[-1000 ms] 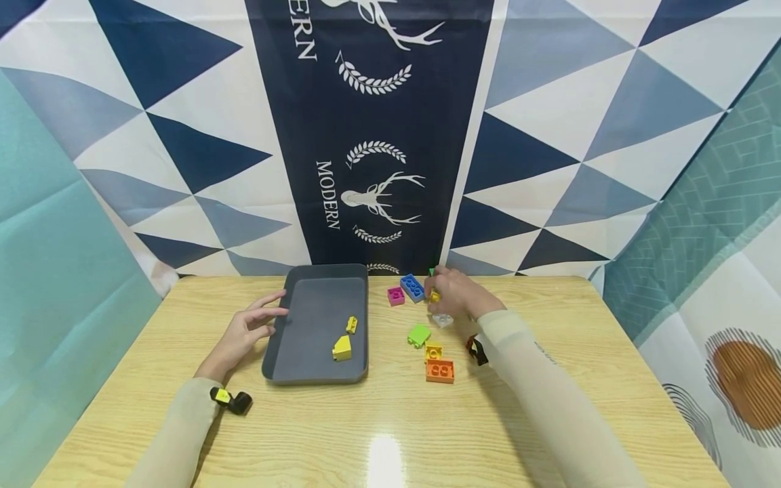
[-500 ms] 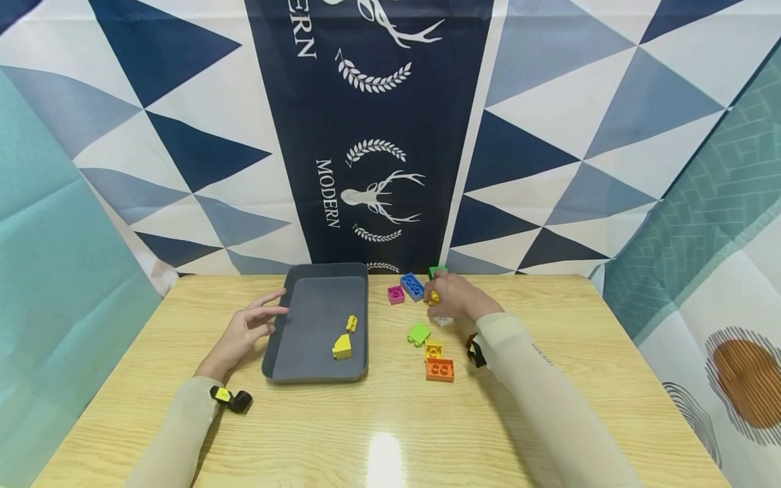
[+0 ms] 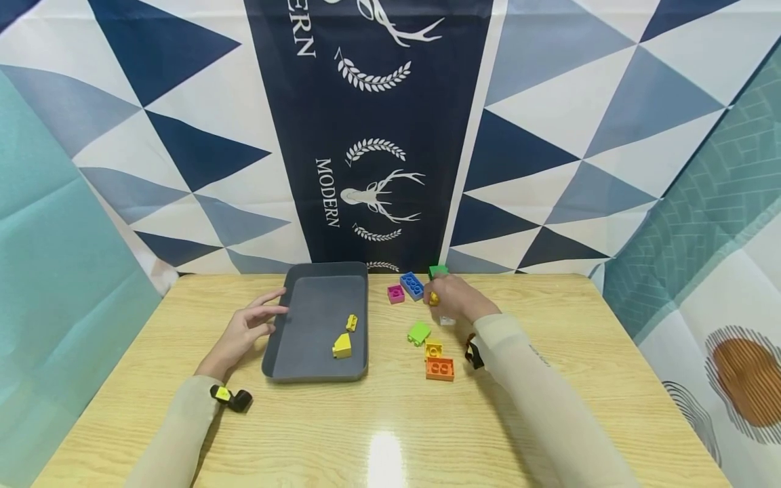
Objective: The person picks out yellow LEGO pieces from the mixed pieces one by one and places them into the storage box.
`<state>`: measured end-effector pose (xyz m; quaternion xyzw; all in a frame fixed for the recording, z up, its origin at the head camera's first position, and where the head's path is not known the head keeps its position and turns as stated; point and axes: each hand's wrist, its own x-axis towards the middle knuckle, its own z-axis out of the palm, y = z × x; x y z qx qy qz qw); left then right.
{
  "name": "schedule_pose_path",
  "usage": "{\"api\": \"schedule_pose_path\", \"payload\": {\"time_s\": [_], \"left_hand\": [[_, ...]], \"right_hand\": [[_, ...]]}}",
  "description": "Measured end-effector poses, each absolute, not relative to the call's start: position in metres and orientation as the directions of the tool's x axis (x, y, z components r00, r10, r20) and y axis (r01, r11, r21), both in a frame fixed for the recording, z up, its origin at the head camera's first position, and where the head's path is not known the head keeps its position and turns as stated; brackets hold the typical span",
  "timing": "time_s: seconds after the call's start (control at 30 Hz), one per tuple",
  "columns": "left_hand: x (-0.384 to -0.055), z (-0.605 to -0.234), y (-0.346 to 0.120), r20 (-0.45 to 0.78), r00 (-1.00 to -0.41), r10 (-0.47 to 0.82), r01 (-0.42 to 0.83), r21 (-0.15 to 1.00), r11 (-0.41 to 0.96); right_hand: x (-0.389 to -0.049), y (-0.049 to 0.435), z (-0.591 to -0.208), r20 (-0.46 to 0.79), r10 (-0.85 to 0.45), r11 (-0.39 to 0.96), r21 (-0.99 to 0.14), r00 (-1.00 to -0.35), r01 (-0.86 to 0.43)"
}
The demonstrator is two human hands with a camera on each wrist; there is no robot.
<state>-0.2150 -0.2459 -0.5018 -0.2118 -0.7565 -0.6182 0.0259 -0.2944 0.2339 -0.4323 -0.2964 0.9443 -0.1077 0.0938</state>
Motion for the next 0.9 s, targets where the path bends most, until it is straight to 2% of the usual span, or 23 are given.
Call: {"api": "schedule_pose_path", "payload": {"time_s": [0.2, 0.5, 0.9], "left_hand": [[-0.215, -0.502, -0.246, 0.292, -0.912, 0.287, 0.345, 0.926, 0.154], [-0.215, -0.501, -0.246, 0.296, -0.911, 0.288, 0.349, 0.925, 0.151], [-0.215, -0.501, -0.246, 0.29, -0.913, 0.287, 0.344, 0.925, 0.163]], "right_hand": [[-0.29, 0.225, -0.428, -0.133, -0.539, 0.833, -0.236, -0.832, -0.501], [-0.29, 0.225, -0.43, -0.095, -0.556, 0.822, -0.209, -0.826, -0.529], [-0.288, 0.223, -0.429, -0.105, -0.542, 0.832, -0.205, -0.834, -0.515]]}}
